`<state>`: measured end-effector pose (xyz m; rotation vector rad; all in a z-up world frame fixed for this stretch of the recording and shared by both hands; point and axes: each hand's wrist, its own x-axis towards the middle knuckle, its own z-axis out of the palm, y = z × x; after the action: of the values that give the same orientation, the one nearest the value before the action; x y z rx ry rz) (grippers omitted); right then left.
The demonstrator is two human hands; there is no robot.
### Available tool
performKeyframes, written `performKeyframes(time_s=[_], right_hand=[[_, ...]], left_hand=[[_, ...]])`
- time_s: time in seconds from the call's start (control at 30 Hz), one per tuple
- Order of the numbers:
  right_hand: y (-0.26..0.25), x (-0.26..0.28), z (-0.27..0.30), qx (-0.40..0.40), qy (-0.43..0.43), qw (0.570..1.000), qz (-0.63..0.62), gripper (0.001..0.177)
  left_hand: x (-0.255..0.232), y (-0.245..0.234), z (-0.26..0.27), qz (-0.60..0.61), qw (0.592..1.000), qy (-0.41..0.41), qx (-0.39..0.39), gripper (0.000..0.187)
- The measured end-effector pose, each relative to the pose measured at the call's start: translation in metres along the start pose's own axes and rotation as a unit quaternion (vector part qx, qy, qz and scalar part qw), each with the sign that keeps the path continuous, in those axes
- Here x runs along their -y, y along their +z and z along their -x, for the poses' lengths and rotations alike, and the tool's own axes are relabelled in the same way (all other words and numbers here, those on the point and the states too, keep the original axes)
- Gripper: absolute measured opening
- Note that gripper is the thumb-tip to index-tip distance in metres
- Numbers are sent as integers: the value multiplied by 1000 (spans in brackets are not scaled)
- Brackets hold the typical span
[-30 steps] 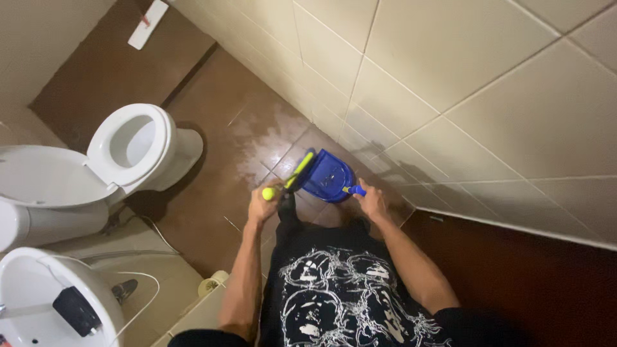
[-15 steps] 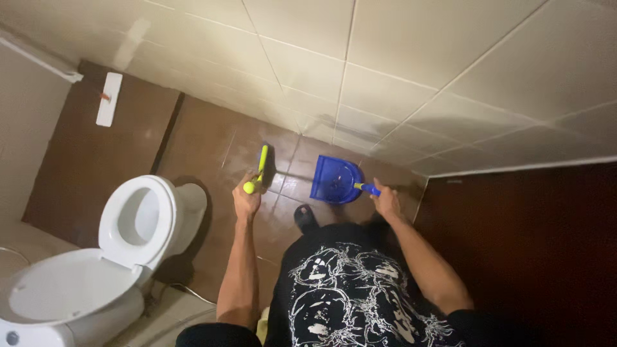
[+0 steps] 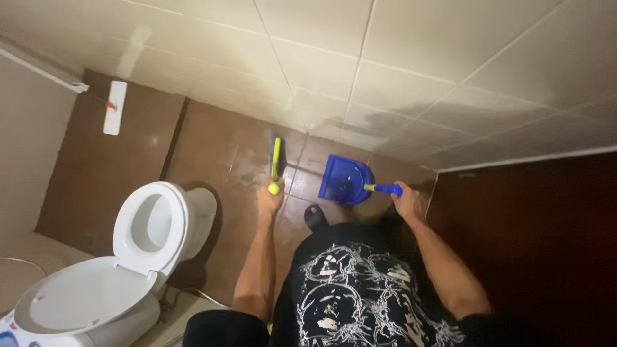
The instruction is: The person cleans the bathroom floor by sweeping debris into a dustpan using a small hand broom.
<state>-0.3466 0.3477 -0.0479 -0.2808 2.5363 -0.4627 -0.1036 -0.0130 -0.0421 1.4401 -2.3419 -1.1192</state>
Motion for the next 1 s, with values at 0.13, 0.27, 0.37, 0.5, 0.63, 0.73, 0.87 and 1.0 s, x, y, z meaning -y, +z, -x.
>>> performKeyframes(time_s=[0.13, 0.27, 0.37, 0.5, 0.63, 0.73, 0.87, 1.0], right_hand=[[3, -12, -14, -2, -91, 995, -46, 60], [-4, -14, -28, 28, -153, 987, -51, 69], [-8, -14, -35, 112, -88, 990, -12, 72], [-10, -11, -38, 129, -111, 985, -27, 74], [-4, -9, -40, 108, -126, 984, -70, 73], [-1, -8, -41, 126, -118, 983, -53, 74], [-2, -12, -34, 123, -90, 986, -69, 73], [6, -17, -32, 107, -120, 986, -48, 74]], left_hand=[[-4, 29, 27, -2, 999, 43, 5, 18], [-19, 41, 48, 19, 997, 60, 39, 15], [-38, 35, 68, 30, 997, 45, 60, 16], [-68, 19, 84, 29, 990, 50, 132, 20], [-93, 14, 93, 56, 986, 32, 156, 22], [-110, 9, 94, 81, 984, 16, 156, 20], [-124, -2, 85, 60, 992, -19, 110, 26], [-124, -13, 83, 50, 998, 1, 37, 28]])
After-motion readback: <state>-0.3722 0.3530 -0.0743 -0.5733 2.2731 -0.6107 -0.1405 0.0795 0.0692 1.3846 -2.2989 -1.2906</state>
